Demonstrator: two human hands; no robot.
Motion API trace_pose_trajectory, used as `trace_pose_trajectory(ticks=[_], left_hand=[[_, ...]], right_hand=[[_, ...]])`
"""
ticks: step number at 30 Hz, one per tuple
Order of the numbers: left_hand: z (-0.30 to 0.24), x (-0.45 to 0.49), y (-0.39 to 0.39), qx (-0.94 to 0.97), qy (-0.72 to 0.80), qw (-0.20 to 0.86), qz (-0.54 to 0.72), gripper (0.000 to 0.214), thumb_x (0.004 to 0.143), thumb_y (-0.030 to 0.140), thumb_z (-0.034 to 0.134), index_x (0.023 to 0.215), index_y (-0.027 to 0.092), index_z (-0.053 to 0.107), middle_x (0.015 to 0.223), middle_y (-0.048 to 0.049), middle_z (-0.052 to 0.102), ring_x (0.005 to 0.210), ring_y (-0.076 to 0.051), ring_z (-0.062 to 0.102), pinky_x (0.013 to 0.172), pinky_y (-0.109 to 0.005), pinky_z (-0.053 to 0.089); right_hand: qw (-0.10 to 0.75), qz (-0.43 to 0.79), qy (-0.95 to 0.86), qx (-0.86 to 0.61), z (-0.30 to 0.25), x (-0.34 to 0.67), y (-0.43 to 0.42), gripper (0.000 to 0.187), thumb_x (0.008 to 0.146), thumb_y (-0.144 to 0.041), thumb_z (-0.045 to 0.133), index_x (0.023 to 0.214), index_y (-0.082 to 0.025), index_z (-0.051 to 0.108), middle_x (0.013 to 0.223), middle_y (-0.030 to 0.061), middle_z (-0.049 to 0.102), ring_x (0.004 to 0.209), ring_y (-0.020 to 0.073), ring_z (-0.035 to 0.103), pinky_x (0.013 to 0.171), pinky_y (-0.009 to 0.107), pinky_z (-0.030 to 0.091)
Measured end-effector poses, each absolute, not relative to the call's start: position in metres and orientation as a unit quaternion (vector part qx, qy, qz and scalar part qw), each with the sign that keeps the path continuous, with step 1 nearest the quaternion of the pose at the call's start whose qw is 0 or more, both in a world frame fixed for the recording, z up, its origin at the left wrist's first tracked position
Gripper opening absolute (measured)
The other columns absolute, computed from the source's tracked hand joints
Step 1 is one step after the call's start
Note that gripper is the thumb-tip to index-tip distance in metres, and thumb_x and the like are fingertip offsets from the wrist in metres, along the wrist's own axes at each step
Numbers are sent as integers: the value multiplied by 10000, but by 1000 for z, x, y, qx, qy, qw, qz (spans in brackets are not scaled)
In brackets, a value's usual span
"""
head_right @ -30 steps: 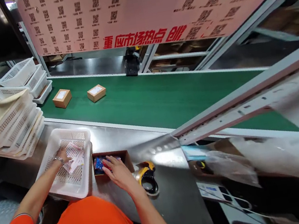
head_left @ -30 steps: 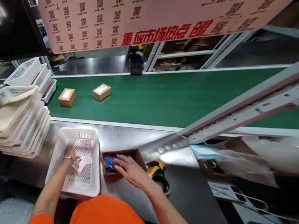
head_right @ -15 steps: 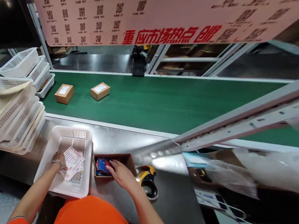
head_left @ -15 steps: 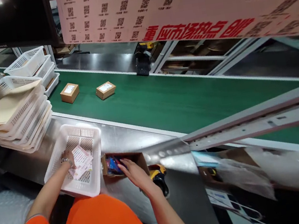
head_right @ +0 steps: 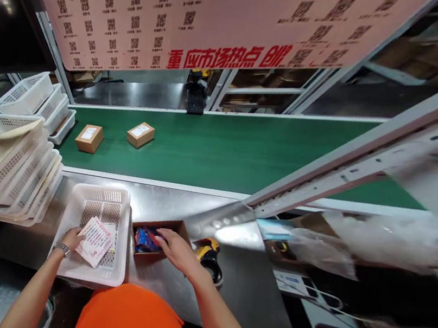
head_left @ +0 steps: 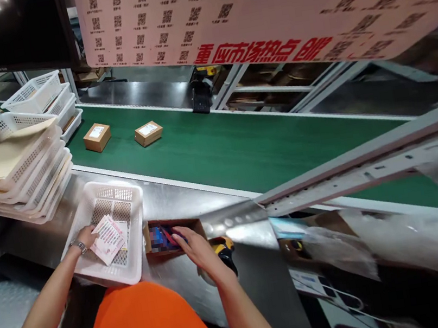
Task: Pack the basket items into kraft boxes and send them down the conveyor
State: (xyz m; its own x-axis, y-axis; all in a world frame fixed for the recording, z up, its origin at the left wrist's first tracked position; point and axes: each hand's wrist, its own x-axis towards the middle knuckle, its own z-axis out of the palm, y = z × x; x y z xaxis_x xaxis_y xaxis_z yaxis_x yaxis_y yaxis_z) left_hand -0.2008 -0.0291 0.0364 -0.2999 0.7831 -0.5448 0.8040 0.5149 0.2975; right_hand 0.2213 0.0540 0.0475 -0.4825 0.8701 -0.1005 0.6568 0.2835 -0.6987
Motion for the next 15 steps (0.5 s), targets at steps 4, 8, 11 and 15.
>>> trace_pose_trajectory(ticks=[4,8,11,15], left_hand=[[84,-206,-35,519,786,318,109,223,975,215,554,1103,174,731,1072,-67,806,1034,-224,713,908,-293,540],[140,-166,-34,589,705,292,265,222,1014,331,530,1041,199,708,1027,-55,747,977,-214,657,924,-305,538],[163,-111,-21,663,606,293,327,182,1006,329,556,959,210,686,994,-59,711,950,-211,643,921,-322,541],[143,-45,-1,674,563,289,381,143,989,277,571,1029,213,692,1082,-90,712,1049,-236,668,982,-368,559]], right_hand=[[219,361,-771,-477,68,223,59,501,1027,-538,569,1395,-232,718,1411,151,749,1324,329,700,1171,530,542],[304,350,-775,-429,112,211,56,739,938,-513,735,1597,-234,548,1579,162,630,1425,333,632,1209,523,514],[309,322,-815,-369,155,206,51,764,901,-422,773,1603,-217,552,1567,156,643,1394,339,655,1165,493,552],[237,334,-841,-354,188,230,50,374,970,-265,566,1240,-253,826,1153,73,851,1066,287,800,975,410,638]])
